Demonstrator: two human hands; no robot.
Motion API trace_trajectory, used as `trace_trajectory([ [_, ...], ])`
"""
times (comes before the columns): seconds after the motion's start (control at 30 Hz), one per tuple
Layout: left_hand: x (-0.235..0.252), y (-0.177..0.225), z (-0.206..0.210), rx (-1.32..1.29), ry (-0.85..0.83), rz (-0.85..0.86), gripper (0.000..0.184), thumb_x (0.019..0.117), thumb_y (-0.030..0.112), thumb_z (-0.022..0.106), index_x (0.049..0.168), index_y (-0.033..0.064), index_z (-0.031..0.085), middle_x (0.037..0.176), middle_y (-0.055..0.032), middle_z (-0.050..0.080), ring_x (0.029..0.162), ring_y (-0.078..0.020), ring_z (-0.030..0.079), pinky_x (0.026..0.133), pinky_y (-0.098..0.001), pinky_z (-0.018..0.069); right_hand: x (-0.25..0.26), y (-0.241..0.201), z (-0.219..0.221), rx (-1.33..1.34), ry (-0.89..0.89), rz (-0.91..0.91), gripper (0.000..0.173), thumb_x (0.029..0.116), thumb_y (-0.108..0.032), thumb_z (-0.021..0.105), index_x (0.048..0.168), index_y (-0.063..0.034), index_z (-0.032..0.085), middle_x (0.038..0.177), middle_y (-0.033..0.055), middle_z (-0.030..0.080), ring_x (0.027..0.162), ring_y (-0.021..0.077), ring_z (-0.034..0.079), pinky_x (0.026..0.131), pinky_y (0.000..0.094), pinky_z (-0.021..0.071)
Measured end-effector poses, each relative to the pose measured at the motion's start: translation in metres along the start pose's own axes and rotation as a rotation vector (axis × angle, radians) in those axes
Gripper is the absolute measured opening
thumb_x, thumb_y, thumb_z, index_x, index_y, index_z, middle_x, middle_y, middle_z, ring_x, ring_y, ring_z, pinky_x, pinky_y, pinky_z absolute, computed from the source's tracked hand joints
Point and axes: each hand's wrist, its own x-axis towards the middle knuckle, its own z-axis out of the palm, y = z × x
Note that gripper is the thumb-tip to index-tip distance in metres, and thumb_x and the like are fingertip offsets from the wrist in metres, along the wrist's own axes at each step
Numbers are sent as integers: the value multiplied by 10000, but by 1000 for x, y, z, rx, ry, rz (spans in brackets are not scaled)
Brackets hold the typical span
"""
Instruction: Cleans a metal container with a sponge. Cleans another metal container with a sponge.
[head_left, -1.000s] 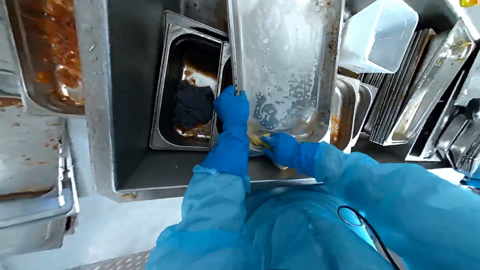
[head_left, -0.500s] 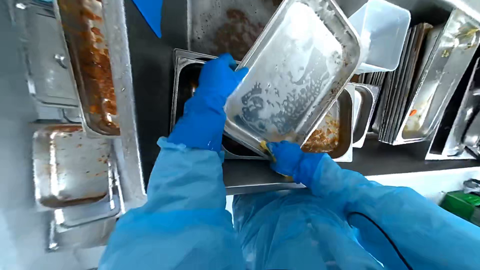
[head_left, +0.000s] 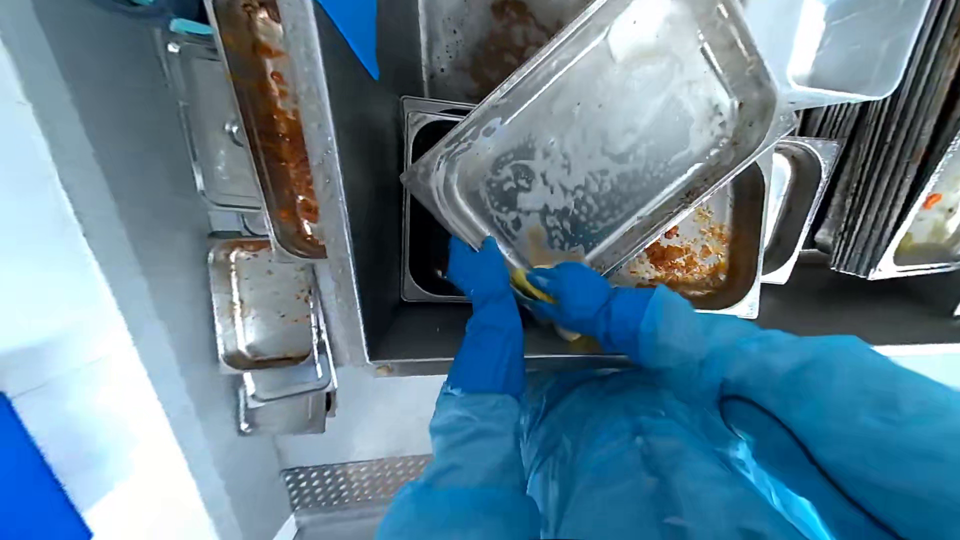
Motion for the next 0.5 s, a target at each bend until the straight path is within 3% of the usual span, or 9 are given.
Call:
trace_trajectory([
  [0.13, 6, 7, 15, -59, 30, 75, 386, 934, 264, 716, 1239, 32, 666, 1109, -180, 737, 1084, -327, 706, 977, -570, 528, -17, 58, -32, -298, 5, -53, 321, 992, -323, 604, 1269, -225, 733, 1314, 55, 689, 1170, 347, 640, 885, 597, 547],
  [0.23, 8, 6, 17, -15, -26, 45, 408, 934, 278, 710, 1273, 57, 661, 1147, -185, 731, 1113, -337, 699, 1000, -582, 516, -39, 97, -77, -421, 16, 98, 261, 977, -288, 611, 1162, -196, 770, 1233, 63, 721, 1168, 349, 648, 904, 603, 542],
  [0.33, 11, 9, 22, -39, 14, 38, 359, 926, 264, 715, 1224, 68, 684, 1111, -158, 744, 1083, -319, 708, 974, -572, 521, -64, 132, -134, -544, 35, 345, 303, 995, -307, 590, 1197, -153, 755, 1237, 114, 722, 1207, 379, 635, 997, 638, 486],
  [0.43, 16, 13, 24, -12, 8, 42, 336, 923, 291, 709, 1179, 74, 698, 1071, -163, 746, 1044, -338, 715, 940, -590, 527, -59, 110, -110, -453, -18, 492, 344, 982, -357, 615, 1209, -138, 753, 1232, 156, 714, 1241, 386, 613, 1050, 617, 461],
  [0.5, 21, 21, 26, 0, -42, 66, 324, 921, 293, 713, 1143, 58, 694, 1033, -187, 739, 1010, -374, 713, 910, -616, 528, -30, 71, -65, -293, -96, 406, 328, 988, -380, 618, 1201, -179, 766, 1201, 112, 730, 1228, 320, 627, 1086, 547, 462],
])
